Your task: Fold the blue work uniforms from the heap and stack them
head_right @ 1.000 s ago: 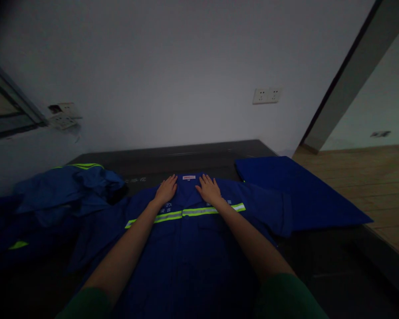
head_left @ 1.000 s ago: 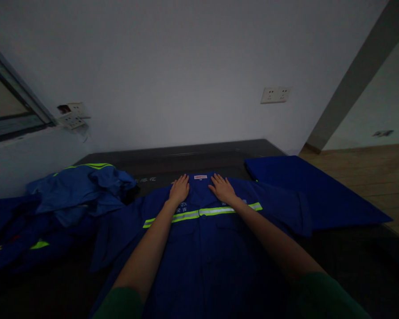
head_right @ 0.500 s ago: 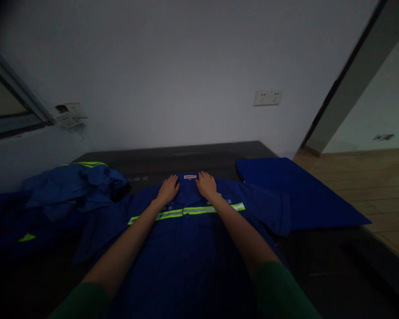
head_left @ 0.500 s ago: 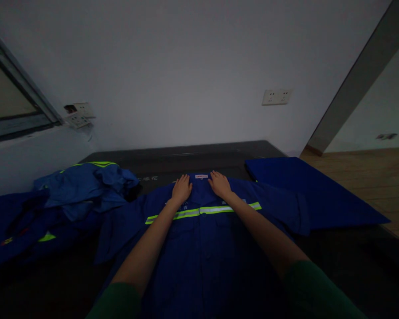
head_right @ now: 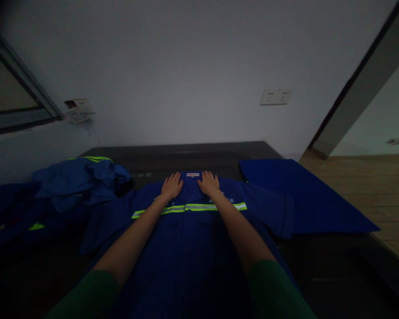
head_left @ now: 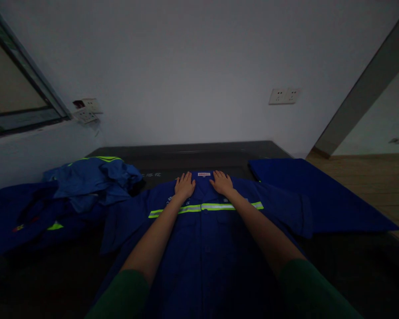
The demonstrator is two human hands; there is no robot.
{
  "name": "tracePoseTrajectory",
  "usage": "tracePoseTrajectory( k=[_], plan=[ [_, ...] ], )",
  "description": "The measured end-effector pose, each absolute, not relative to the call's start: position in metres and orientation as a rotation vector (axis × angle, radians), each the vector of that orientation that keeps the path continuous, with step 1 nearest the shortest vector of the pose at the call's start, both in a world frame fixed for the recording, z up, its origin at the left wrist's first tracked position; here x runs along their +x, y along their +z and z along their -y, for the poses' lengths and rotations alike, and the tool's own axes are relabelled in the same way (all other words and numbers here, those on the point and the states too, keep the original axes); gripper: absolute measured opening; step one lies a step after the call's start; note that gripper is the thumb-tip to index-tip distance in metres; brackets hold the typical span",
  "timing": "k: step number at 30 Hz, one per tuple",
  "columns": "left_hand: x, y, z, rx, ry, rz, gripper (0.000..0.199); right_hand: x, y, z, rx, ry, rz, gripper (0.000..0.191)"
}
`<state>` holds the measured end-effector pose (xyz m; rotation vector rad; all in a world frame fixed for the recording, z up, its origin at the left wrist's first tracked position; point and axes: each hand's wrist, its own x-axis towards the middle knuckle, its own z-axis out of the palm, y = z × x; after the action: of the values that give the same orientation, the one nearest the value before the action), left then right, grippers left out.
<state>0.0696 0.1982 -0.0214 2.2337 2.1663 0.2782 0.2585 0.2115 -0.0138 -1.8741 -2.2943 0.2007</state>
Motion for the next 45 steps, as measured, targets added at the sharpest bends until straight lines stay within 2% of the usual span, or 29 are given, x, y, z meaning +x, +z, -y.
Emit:
tracePoseTrajectory(
  k=[6,11,15,21,29,33,39,42,45],
  plan=[
    [0.069,-0.021,-0.197,2.224,0.347,-2.160,0.056,0.255,-0.003,-0.214,-1.899,0.241,2.239,0.059],
    [0.076,-0.010,-0.200,2.382,0.426,-2.058,0.051,0.249,-0.006,-0.211,-1.739,0.059,2.206,0.053],
    [0.084,-0.011,-0.208,2.550,0.291,-1.803,0.050,0.246,-0.014,-0.216,-1.754,0.169,2.298,0.053],
    [0.087,-0.022,-0.216,2.509,0.258,-1.867,0.050,0.250,-0.024,-0.228,-1.760,0.205,2.341,0.057],
    [0.076,-0.010,-0.215,2.387,0.643,-1.839,0.046,0.251,-0.025,-0.230,-1.736,0.119,2.360,0.057],
    [0.025,0.004,-0.182,2.358,0.685,-1.922,0.044,0.252,-0.023,-0.225,-1.676,0.062,2.312,0.054],
    [-0.109,0.018,-0.111,2.046,0.176,-2.523,0.038,0.249,-0.011,-0.211,-1.503,-0.091,2.245,0.043],
    [-0.154,0.023,-0.099,1.898,0.016,-2.525,0.045,0.238,-0.005,-0.196,-1.437,-0.082,2.259,0.039],
    [-0.178,0.023,-0.100,1.916,0.009,-2.498,0.047,0.223,-0.002,-0.177,-1.367,0.002,2.355,0.038]
  ],
)
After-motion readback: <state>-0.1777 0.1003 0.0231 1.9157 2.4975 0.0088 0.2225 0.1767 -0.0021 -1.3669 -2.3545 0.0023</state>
